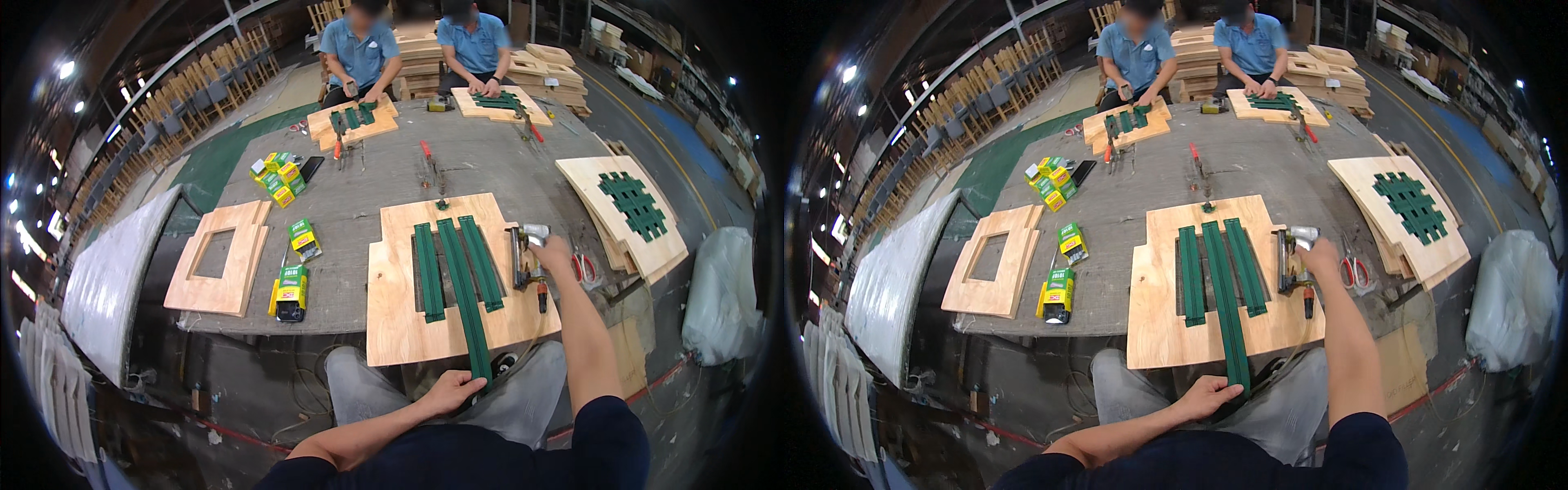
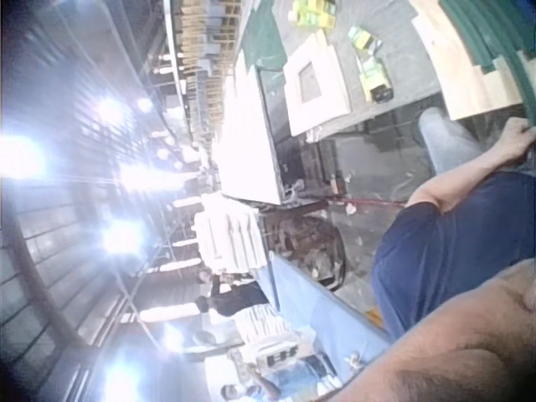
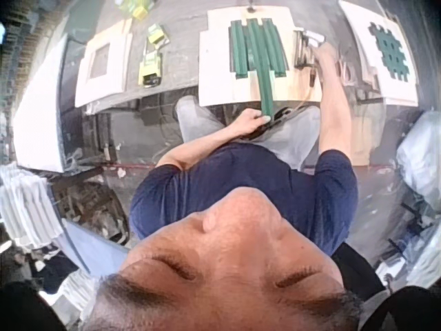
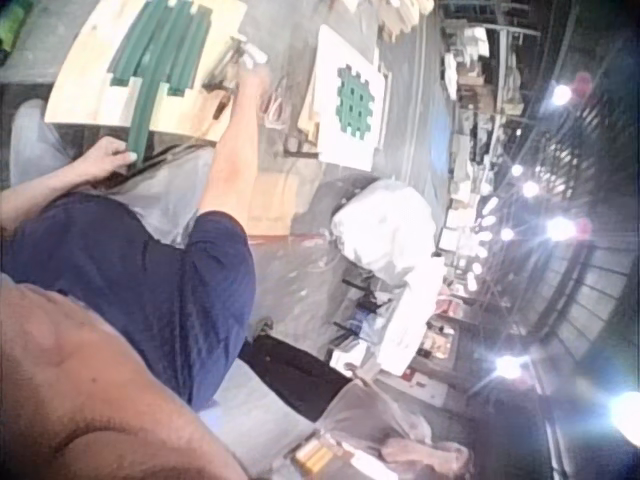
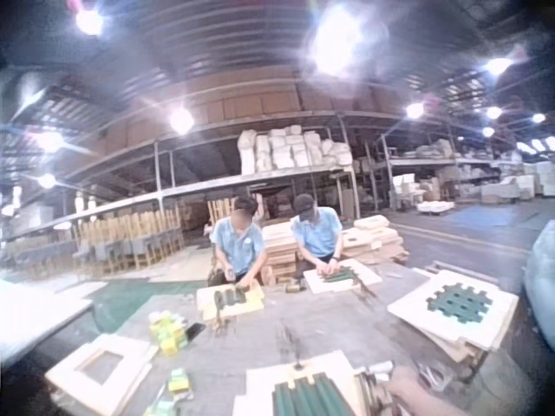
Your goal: The person assembles a wooden panel by attaching green woven strips to a square wooden frame. They use a pneumatic nail gun to secure the strips in a grid pattern, then trim the excess material with scissors.
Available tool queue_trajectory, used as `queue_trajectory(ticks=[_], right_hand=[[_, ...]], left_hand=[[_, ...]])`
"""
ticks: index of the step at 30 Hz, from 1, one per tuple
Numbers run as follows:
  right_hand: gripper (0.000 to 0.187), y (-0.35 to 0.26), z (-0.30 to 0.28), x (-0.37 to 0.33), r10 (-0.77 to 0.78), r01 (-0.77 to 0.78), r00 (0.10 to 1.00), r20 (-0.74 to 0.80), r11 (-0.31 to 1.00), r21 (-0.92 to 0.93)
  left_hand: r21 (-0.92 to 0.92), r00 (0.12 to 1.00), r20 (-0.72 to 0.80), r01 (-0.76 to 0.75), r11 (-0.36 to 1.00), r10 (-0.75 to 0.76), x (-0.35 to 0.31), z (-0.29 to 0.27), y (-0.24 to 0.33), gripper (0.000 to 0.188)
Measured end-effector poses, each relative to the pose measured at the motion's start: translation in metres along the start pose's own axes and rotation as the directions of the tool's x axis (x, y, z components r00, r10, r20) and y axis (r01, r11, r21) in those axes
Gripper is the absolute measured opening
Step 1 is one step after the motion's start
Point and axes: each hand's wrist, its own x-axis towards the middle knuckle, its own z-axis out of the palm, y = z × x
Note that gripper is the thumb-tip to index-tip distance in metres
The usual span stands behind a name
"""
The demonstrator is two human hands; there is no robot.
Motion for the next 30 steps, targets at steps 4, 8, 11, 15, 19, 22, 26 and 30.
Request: queue_trajectory(ticks=[4,8,11,15,19,22,26,30], right_hand=[[0.058,-0.003,0.005,-0.078,-0.063,-0.057,0.954,0.293,0.922,0.383],[0.063,-0.024,0.039,-0.191,-0.284,-0.714,0.357,0.89,0.531,0.456],[0.045,-0.026,0.051,-0.222,-0.321,-0.85,0.389,0.864,0.236,0.47],[0.029,-0.01,0.071,-0.238,-0.301,-0.822,0.501,0.811,0.126,0.555],[0.028,-0.026,0.076,-0.272,-0.111,-0.641,0.687,0.718,0.372,0.671],[0.033,-0.012,0.084,-0.293,-0.094,-0.4,0.844,0.529,0.547,0.735],[0.033,-0.02,0.089,-0.311,-0.149,-0.17,0.916,0.373,0.699,0.695],[0.036,-0.001,0.092,-0.318,-0.151,-0.085,0.936,0.317,0.779,0.621]], left_hand=[[-0.134,0.983,0.183,0.056,0.989,-0.031,-0.022,0.014,0.005,0.038],[-0.157,0.967,0.253,-0.002,0.988,0.042,-0.036,0.025,-0.012,0.038],[-0.063,0.935,0.338,-0.093,0.994,0.109,-0.037,0.034,-0.009,0.036],[0.274,0.95,0.285,0.044,0.961,-0.125,-0.036,0.028,-0.003,0.035],[0.642,0.968,0.075,-0.232,0.731,0.24,-0.044,-0.007,0.005,0.023],[0.829,0.937,-0.014,-0.185,0.528,0.35,-0.028,-0.026,0.033,0.044],[0.949,0.842,0.0,-0.17,0.265,0.54,0.002,-0.042,0.036,0.084],[0.973,0.868,0.113,-0.195,0.121,0.483,0.031,-0.032,0.039,0.093]])
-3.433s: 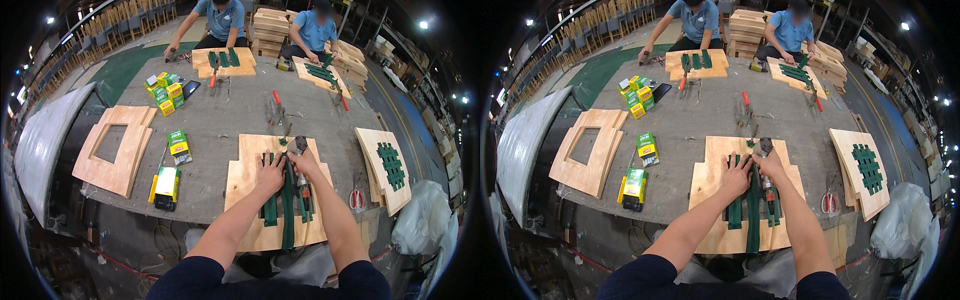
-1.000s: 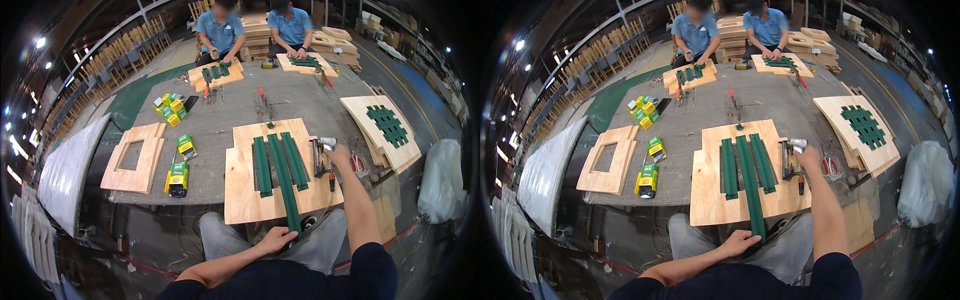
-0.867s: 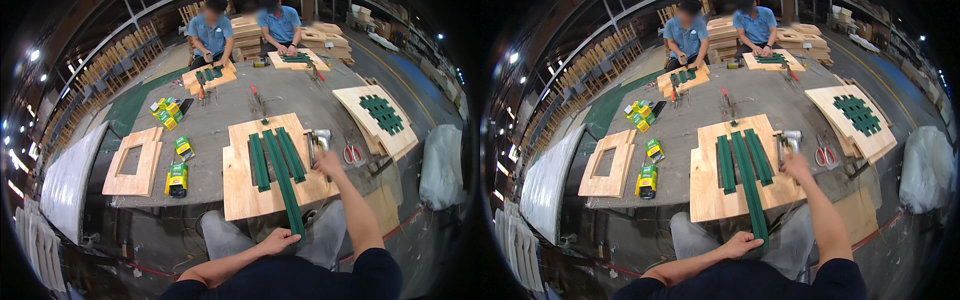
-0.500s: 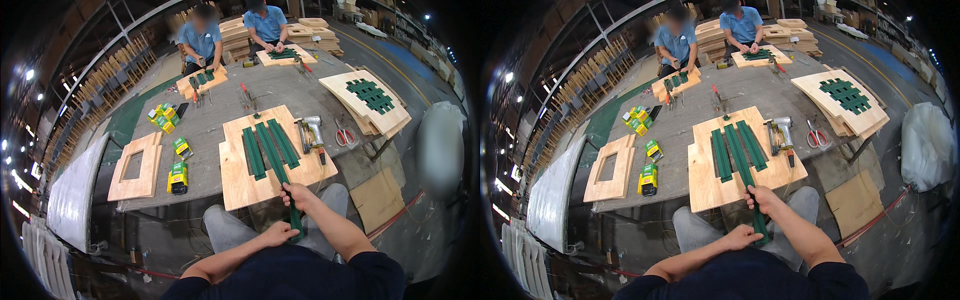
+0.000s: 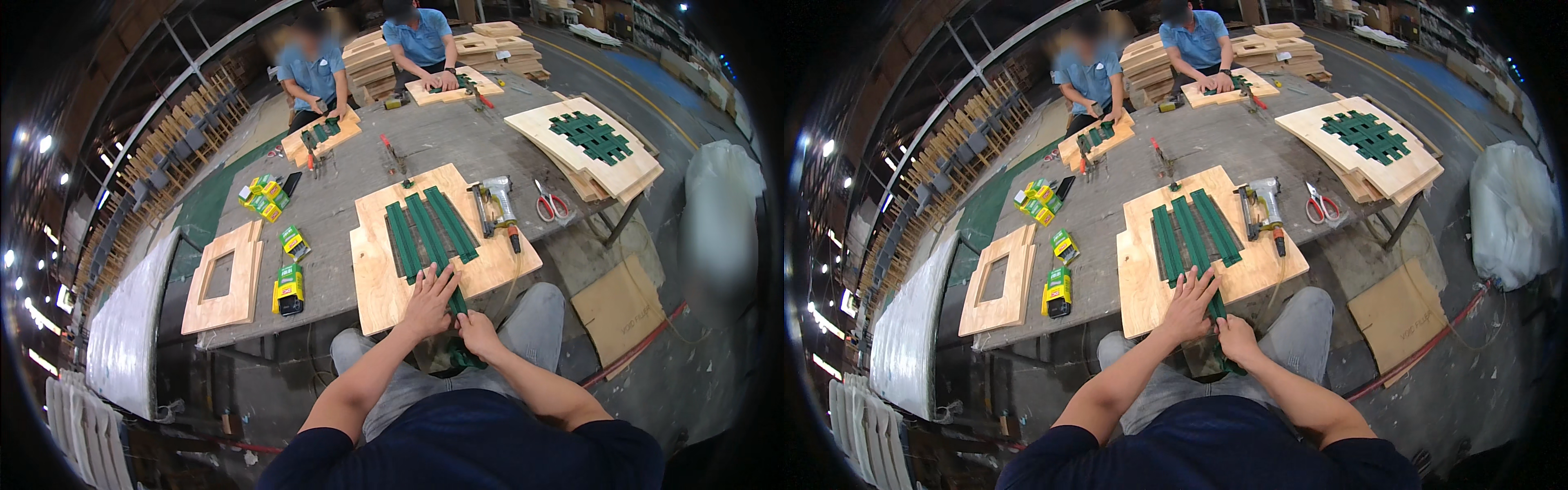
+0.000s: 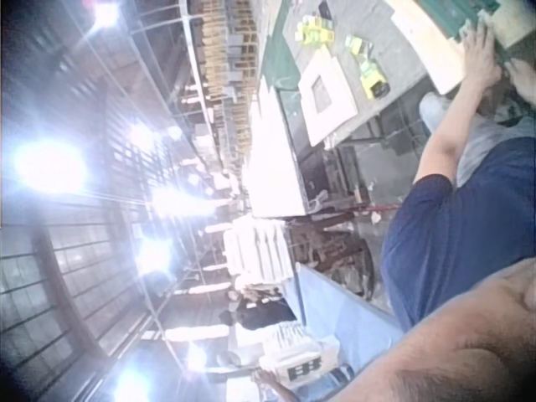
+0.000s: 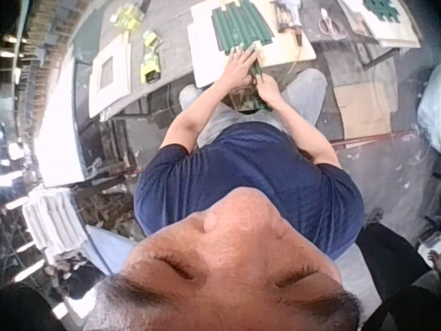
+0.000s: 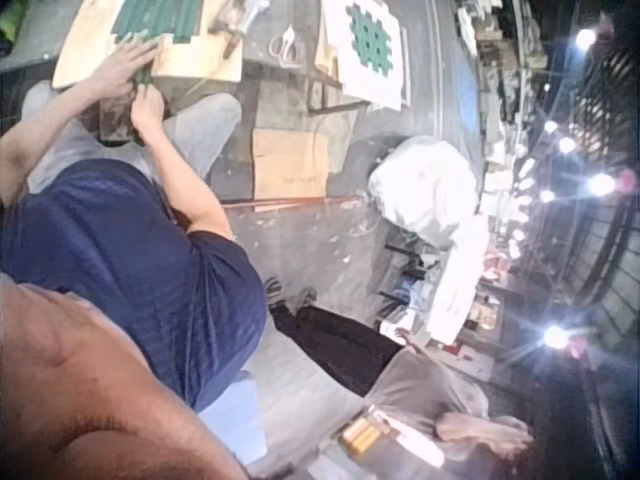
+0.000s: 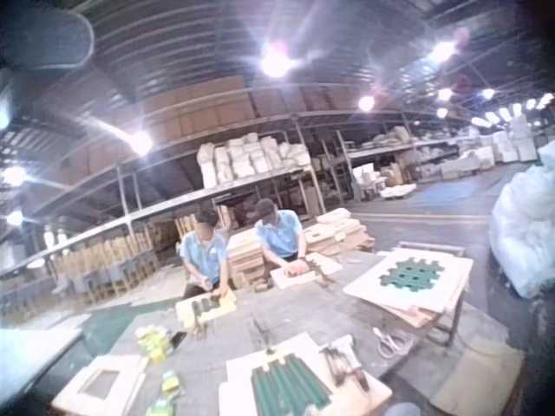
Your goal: The person assembles a wooden panel by attaching green woven strips to a square wooden frame. They use a pneumatic nail gun to secure the strips in a grid pattern, then trim the excess material with scissors.
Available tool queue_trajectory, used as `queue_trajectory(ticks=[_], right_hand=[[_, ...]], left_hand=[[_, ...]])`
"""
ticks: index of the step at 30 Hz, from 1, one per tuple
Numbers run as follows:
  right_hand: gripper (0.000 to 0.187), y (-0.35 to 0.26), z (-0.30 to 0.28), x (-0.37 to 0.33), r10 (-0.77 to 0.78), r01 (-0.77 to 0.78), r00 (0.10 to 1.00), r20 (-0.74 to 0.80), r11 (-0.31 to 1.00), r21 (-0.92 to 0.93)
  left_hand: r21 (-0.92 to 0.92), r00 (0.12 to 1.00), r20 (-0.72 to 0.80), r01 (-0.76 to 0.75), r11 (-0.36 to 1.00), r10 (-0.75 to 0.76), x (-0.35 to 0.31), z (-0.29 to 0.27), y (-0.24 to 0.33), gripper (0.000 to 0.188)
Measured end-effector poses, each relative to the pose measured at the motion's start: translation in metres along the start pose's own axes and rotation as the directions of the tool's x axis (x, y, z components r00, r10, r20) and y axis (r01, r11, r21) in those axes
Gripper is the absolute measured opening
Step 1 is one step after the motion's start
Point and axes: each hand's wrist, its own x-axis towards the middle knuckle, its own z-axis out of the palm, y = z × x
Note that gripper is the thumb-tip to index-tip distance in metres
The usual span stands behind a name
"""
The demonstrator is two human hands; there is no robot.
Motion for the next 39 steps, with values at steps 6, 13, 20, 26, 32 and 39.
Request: queue_trajectory(ticks=[6,13,20,26,32,39], right_hand=[[0.037,-0.006,-0.012,-0.014,-0.025,0.027,0.999,0.024,0.993,-0.111],[0.035,-0.004,-0.022,-0.022,-0.071,0.081,0.996,0.048,0.968,-0.239],[0.034,0.005,-0.028,-0.021,-0.104,0.139,0.987,0.125,0.938,-0.318],[0.028,-0.006,-0.019,0.008,0.123,0.099,0.947,0.296,0.767,-0.634],[0.03,0.027,-0.009,0.043,0.139,0.078,0.941,0.308,0.796,-0.6],[0.026,0.039,-0.005,0.058,0.11,0.11,0.935,0.336,0.813,-0.571]], left_hand=[[0.14,0.994,0.005,-0.113,0.984,0.113,-0.002,0.02,-0.011,0.084],[0.192,0.976,0.01,-0.216,0.957,0.218,-0.003,0.031,-0.016,0.077],[0.175,0.965,-0.009,-0.256,0.951,0.262,-0.002,0.034,-0.021,0.077],[0.066,0.977,-0.061,-0.2,0.978,0.204,-0.008,0.034,-0.024,0.079],[-0.564,0.997,0.028,-0.047,0.825,0.076,-0.072,0.035,0.013,0.051],[-0.853,0.854,0.287,0.435,0.29,-0.435,-0.027,0.103,0.011,0.053]])
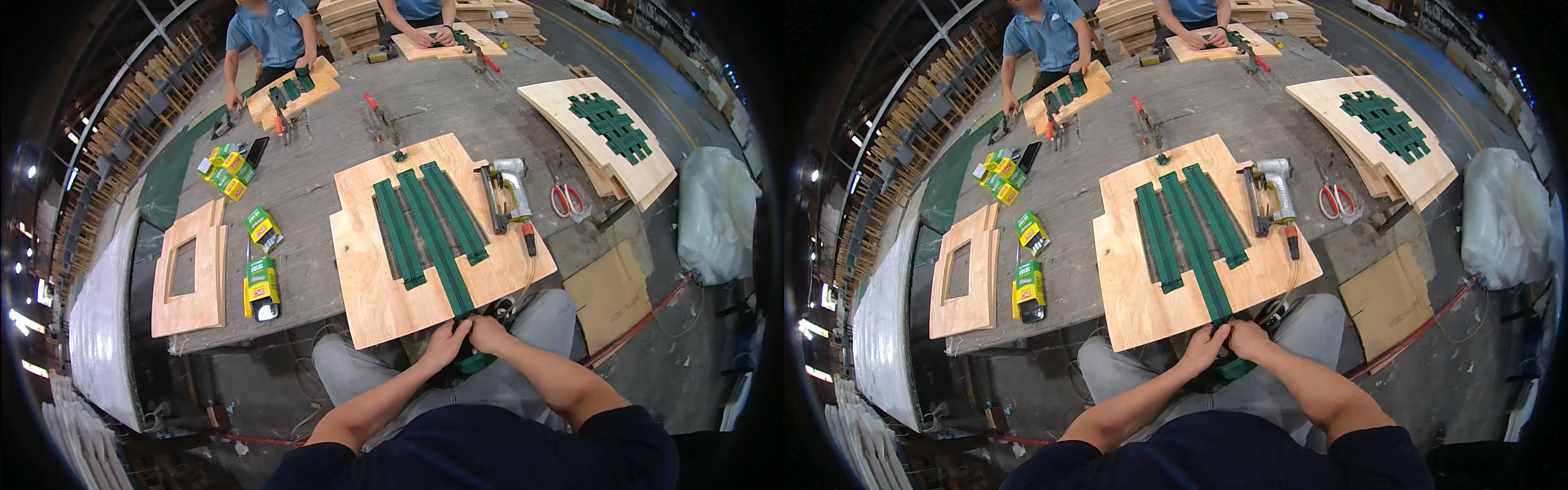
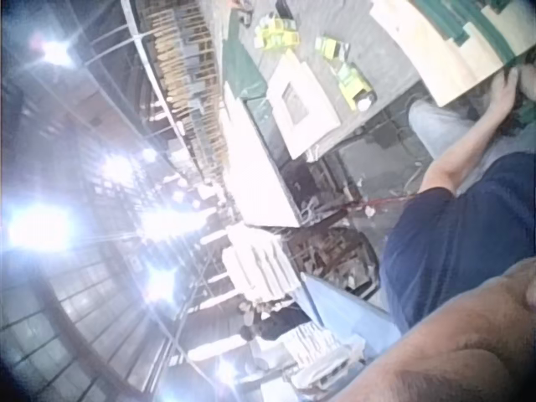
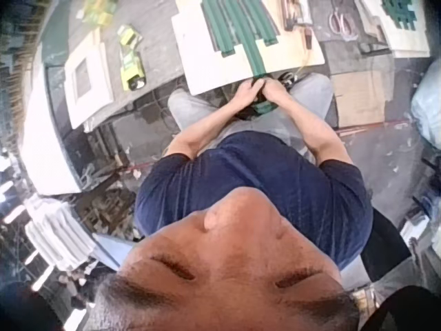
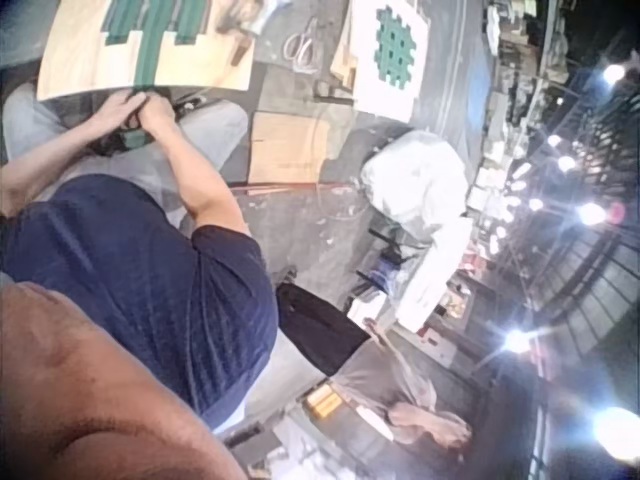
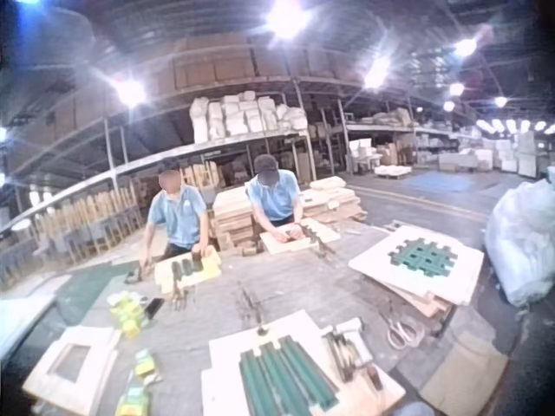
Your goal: The person assembles a wooden panel by attaching green woven strips to a square wooden frame. They use a pneumatic nail gun to secure the strips in a grid pattern, then trim the excess material with scissors.
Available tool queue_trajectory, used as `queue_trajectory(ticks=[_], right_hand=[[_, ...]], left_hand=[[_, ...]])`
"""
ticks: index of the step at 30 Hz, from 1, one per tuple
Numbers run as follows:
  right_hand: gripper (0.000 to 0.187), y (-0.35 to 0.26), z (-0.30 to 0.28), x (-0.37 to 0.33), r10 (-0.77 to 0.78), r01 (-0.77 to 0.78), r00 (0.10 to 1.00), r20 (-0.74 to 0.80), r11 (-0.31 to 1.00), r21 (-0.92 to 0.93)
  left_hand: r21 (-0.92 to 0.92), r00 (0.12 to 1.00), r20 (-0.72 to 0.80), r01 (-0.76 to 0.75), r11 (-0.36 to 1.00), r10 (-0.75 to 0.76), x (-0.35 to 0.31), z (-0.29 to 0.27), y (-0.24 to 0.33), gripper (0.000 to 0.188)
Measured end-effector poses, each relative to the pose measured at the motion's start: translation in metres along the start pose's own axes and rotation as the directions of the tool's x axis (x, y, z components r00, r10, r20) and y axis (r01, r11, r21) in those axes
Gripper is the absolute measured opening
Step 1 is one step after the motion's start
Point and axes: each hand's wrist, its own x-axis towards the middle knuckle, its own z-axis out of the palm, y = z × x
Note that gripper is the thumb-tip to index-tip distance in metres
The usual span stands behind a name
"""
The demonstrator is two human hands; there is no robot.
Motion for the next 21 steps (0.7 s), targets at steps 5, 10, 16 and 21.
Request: queue_trajectory(ticks=[5,10,16,21], right_hand=[[0.027,0.003,0.004,0.004,-0.005,0.005,1.0,-0.022,1.0,0.0],[0.025,-0.011,-0.001,-0.015,0.008,0.003,0.987,-0.16,0.998,0.066],[0.024,-0.025,-0.145,-0.001,0.107,-0.036,0.941,-0.322,0.975,0.218],[0.046,0.062,-0.247,0.089,0.173,-0.251,0.665,-0.726,0.968,0.0]], left_hand=[[0.121,0.983,0.028,-0.182,0.976,0.18,0.023,0.006,-0.02,0.045],[0.331,0.956,0.123,-0.291,0.897,0.265,0.035,0.003,-0.029,0.041],[0.632,0.939,0.17,-0.336,0.699,0.297,0.047,-0.016,-0.039,0.049],[0.769,0.85,0.339,-0.497,0.402,0.403,0.054,-0.003,-0.032,0.054]])
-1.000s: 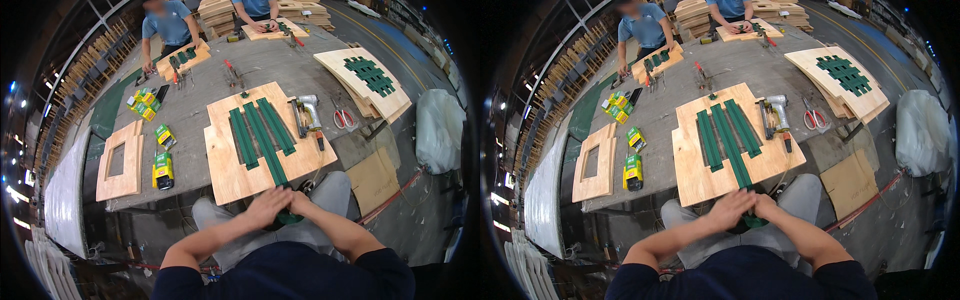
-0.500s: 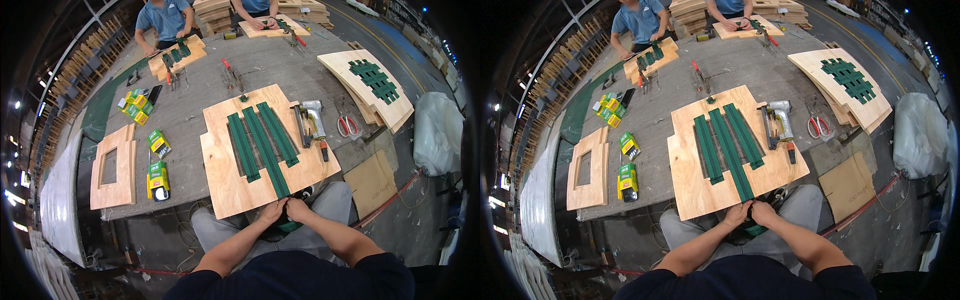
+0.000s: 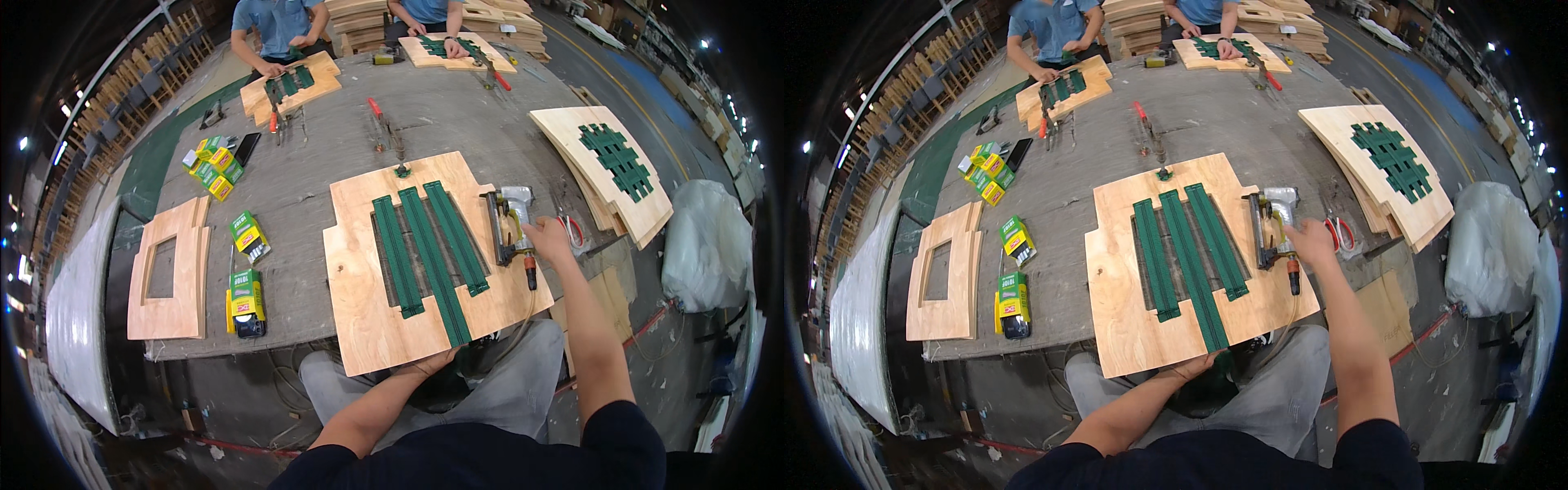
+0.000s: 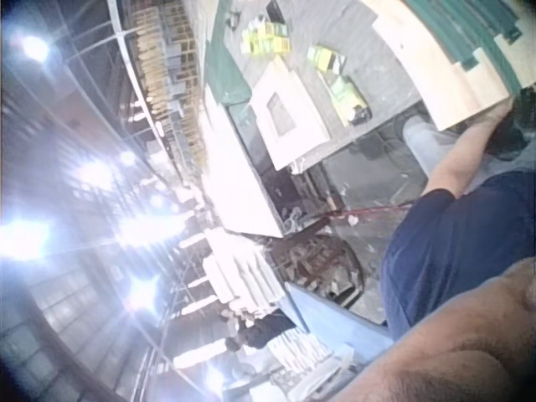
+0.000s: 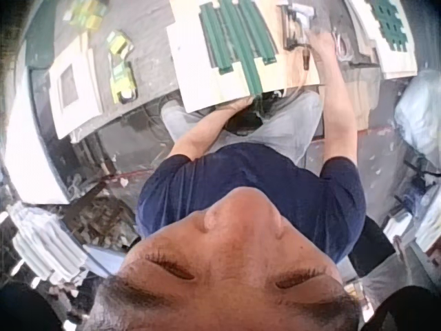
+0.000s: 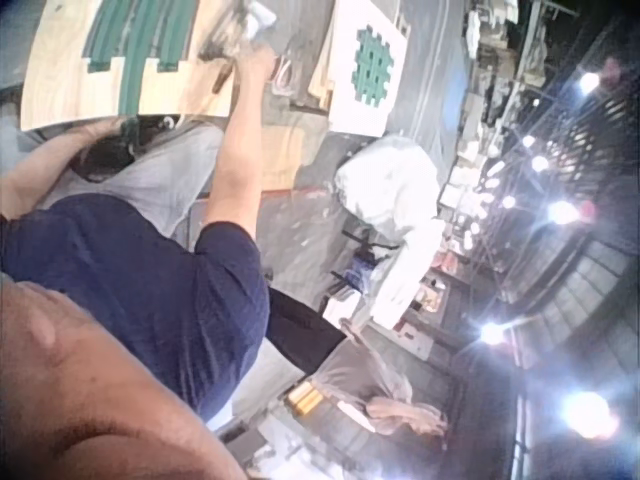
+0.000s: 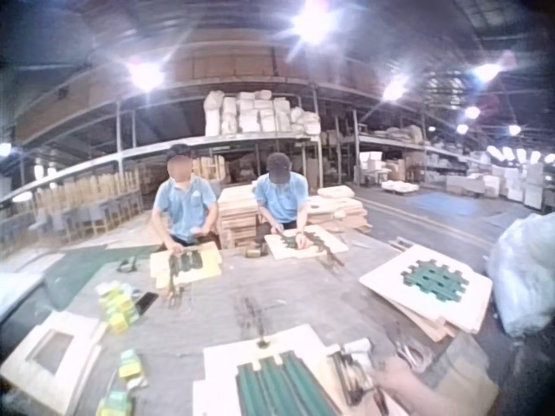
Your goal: The person assembles a wooden panel by attaching green woven strips to a square wooden frame. They use a pneumatic nail gun to secure the strips in a grid pattern, then trim the excess material with scissors.
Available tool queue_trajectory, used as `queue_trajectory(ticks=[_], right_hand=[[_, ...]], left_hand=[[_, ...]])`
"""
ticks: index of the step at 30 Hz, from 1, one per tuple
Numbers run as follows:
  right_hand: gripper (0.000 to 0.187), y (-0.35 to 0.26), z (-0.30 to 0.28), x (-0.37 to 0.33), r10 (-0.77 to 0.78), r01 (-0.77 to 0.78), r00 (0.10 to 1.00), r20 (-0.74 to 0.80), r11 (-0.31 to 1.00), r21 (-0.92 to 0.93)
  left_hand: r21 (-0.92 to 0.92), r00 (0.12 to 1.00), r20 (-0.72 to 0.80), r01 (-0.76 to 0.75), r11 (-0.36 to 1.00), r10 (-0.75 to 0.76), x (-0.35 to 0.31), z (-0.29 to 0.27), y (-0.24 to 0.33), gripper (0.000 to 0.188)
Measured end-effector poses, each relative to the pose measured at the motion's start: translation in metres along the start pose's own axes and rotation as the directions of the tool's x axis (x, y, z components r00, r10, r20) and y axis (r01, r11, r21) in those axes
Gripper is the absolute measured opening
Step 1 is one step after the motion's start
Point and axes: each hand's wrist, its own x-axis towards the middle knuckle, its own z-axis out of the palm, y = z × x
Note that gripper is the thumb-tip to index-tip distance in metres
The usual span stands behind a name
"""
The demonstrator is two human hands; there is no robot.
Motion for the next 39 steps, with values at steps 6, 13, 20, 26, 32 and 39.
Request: queue_trajectory(ticks=[6,13,20,26,32,39], right_hand=[[0.025,-0.038,0.034,0.048,0.254,-0.459,0.863,0.436,0.756,0.466],[0.029,-0.108,-0.042,-0.012,0.045,-0.198,0.974,0.223,0.65,0.733],[0.042,-0.116,-0.081,-0.122,0.147,-0.448,0.873,0.464,0.615,0.649],[0.026,-0.137,-0.023,-0.171,0.048,-0.474,0.75,0.66,0.735,0.485],[0.027,-0.154,-0.009,-0.175,0.039,-0.408,0.757,0.652,0.808,0.426],[0.019,-0.158,-0.009,-0.188,0.051,-0.427,0.734,0.677,0.809,0.403]], left_hand=[[0.981,0.95,0.192,-0.18,-0.072,0.248,-0.014,0.016,-0.012,0.058],[0.98,0.947,0.183,-0.153,-0.129,0.264,-0.017,0.024,-0.03,0.053],[0.999,0.963,0.029,-0.037,0.027,0.269,-0.012,0.026,-0.012,0.053],[0.994,0.972,-0.069,0.049,0.094,0.225,-0.013,0.025,-0.011,0.053],[0.964,0.97,-0.148,0.097,0.249,0.193,-0.01,0.026,-0.023,0.044],[-0.219,0.975,-0.149,0.129,0.967,-0.163,-0.012,0.003,-0.006,0.038]])
